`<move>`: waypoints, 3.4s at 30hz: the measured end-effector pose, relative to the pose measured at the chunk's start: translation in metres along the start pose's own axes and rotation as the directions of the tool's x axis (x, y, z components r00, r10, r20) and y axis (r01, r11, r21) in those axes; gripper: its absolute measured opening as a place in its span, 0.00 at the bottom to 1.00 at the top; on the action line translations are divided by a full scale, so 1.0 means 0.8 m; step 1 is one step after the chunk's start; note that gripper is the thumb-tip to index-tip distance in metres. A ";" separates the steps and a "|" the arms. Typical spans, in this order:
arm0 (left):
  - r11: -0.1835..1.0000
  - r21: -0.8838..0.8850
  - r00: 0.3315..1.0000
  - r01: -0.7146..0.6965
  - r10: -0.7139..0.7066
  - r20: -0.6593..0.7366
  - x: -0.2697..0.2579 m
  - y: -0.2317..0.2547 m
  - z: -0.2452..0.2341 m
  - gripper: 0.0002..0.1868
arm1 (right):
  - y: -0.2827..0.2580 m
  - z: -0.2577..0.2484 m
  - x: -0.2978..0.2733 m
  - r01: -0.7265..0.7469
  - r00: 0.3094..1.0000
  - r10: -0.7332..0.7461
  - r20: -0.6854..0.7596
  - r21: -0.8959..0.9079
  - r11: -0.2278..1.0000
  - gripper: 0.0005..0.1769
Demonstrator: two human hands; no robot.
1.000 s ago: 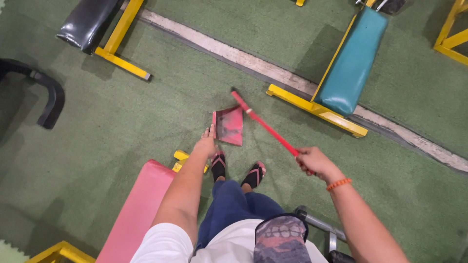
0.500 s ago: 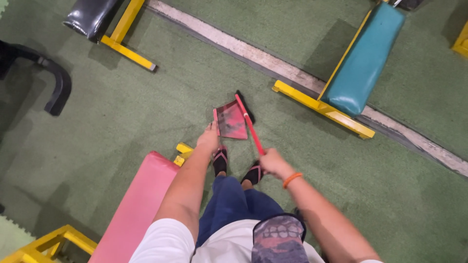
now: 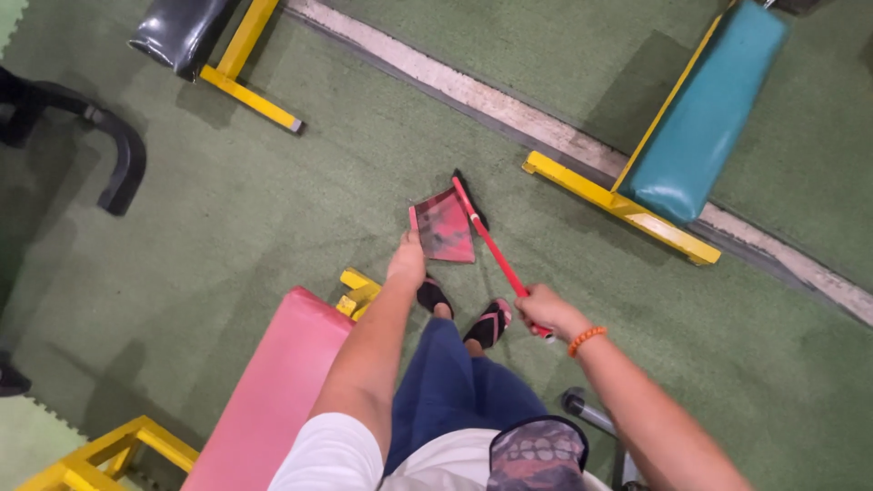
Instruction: Sweeping the gym floor using a handheld broom and a dustpan.
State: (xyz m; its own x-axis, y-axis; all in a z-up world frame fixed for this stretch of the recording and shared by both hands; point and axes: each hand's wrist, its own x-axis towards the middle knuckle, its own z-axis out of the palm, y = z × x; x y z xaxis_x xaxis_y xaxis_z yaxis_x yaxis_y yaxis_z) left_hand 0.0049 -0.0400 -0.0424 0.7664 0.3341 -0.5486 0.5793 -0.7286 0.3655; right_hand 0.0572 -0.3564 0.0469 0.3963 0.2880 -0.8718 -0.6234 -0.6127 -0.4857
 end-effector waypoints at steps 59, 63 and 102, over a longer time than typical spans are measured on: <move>0.997 0.069 0.989 -0.043 0.052 -0.136 0.177 -0.195 -0.221 0.12 | -0.238 0.231 0.152 -0.050 0.976 -0.061 -0.207 -0.494 0.868 0.20; 0.995 0.091 0.990 -0.028 0.041 -0.135 0.172 -0.189 -0.223 0.12 | -0.291 0.251 0.044 -0.014 0.997 -0.029 -0.078 -0.507 0.862 0.25; 0.866 -0.461 0.920 0.194 -0.324 -0.222 0.186 -0.184 -0.194 0.21 | -0.395 0.012 0.235 0.171 0.965 -0.251 -0.075 -0.546 0.820 0.15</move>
State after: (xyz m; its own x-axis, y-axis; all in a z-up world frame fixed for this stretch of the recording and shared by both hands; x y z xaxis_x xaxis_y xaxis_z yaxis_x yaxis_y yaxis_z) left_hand 0.0769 0.2095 -0.0614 0.5789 0.6760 -0.4560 0.7781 -0.2908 0.5568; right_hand 0.3222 -0.1015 0.0359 0.5897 0.3761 -0.7147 -0.0759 -0.8552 -0.5126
